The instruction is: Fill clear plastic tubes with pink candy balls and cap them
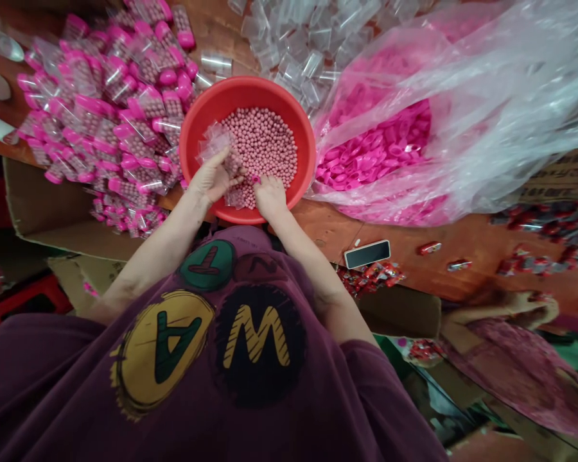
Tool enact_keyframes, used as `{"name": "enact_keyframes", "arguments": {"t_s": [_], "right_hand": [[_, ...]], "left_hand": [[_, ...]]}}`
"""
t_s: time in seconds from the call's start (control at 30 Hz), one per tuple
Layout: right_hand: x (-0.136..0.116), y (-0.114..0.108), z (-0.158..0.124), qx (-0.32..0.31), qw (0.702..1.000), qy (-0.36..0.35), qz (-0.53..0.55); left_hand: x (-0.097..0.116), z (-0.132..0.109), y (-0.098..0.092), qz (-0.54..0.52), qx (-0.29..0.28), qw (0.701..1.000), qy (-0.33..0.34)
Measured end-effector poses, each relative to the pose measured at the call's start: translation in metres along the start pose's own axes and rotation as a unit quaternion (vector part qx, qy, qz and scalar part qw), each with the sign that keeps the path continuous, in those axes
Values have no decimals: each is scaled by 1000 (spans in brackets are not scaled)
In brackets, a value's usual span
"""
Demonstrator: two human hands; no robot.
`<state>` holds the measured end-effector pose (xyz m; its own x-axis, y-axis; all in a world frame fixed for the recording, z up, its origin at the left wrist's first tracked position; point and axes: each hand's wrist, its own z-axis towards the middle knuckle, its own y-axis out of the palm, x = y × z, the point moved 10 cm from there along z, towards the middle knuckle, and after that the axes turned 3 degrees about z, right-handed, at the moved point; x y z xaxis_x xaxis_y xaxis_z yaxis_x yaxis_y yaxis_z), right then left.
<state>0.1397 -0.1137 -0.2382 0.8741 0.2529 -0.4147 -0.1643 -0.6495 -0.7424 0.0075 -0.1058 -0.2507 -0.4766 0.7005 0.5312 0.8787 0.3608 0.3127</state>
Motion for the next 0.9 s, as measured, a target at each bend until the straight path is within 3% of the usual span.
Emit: {"name": "enact_keyframes", "arguments": {"t_s": [0.17, 0.33, 0.43, 0.53, 0.67, 0.9], "right_hand": [[16, -13, 1, 60, 995, 59, 49], [19, -14, 11, 102, 990, 43, 86], [42, -35, 10, 198, 952, 44, 229], [56, -66, 6, 256, 898, -12, 359], [41, -99, 2, 251, 901, -93, 341], [25, -109, -7, 261, 903, -99, 327]], "left_hand": [[-6, -6, 4, -33, -15, 999, -16], [-8, -12, 18, -77, -51, 996, -13], [-2, -16, 28, -95, -68, 993, -1], [0, -18, 38, -91, -84, 992, 0], [1, -19, 50, -82, -98, 992, 14], [7, -27, 57, -77, -62, 995, 33]]}}
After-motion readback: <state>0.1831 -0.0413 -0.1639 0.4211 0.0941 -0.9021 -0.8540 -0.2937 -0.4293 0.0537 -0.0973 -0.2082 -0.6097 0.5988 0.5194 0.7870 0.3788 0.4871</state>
